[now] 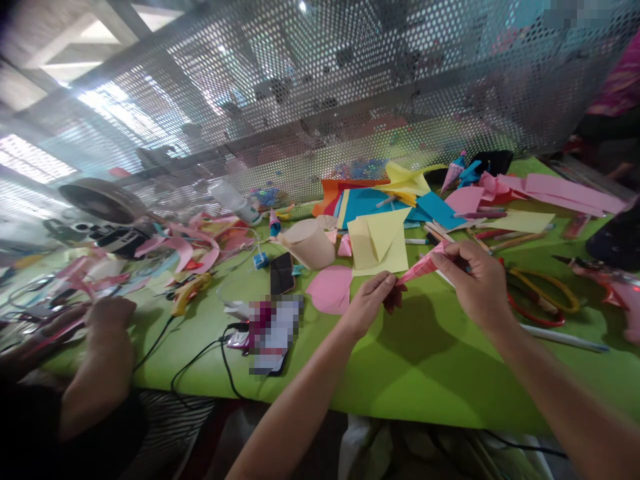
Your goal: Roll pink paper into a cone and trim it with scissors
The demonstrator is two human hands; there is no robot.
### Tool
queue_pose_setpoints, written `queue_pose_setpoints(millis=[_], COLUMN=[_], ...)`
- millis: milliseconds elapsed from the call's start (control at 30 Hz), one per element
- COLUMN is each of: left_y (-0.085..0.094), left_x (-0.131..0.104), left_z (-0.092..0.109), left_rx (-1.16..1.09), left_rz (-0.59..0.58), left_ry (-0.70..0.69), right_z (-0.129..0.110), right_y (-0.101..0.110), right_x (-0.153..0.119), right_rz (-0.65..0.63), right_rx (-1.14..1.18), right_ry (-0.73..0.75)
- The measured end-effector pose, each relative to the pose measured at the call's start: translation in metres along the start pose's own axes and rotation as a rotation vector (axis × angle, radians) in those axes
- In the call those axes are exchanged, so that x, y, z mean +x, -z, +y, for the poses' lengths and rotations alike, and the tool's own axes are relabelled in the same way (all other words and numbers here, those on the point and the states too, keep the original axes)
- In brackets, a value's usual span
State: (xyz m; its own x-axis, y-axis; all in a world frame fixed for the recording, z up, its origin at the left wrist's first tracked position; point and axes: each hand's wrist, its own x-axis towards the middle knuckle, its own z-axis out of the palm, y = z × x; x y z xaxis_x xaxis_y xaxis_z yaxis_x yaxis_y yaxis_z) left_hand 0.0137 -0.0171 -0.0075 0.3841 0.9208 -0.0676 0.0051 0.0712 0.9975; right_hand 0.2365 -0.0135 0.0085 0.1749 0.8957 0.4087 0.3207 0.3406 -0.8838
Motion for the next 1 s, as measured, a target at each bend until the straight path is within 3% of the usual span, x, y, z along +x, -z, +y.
queue_pose_setpoints(millis=[267, 567, 700, 867, 1000], left_y=[-0.003, -0.003, -0.003, -0.002, -0.001], left_x=[0.0, -0.001, -0.002, -0.003, 0.0], left_z=[-0.003, -0.002, 0.0, 0.002, -0.005], left_rx=[0.339, 0.325, 0.364, 0.462, 0.412], left_rz=[0.2, 0.254, 0.261, 0.191, 0.155], left_ry=[-0.178, -0.202, -0.2, -0.154, -0.139], right_z=[-0.001, -0.001, -0.001, -0.007, -0.011], right_y=[-0.002, -0.002, -0.002, -0.003, -0.005], right_x=[0.0, 0.001, 0.0, 0.0, -0.001], right_rz=[0.029, 0.002, -0.004, -0.019, -0.067], right_rx=[-0.038, 0.062, 0.047, 0.023, 0.014], right_ry=[0.057, 0.015, -0.001, 0.081, 0.142])
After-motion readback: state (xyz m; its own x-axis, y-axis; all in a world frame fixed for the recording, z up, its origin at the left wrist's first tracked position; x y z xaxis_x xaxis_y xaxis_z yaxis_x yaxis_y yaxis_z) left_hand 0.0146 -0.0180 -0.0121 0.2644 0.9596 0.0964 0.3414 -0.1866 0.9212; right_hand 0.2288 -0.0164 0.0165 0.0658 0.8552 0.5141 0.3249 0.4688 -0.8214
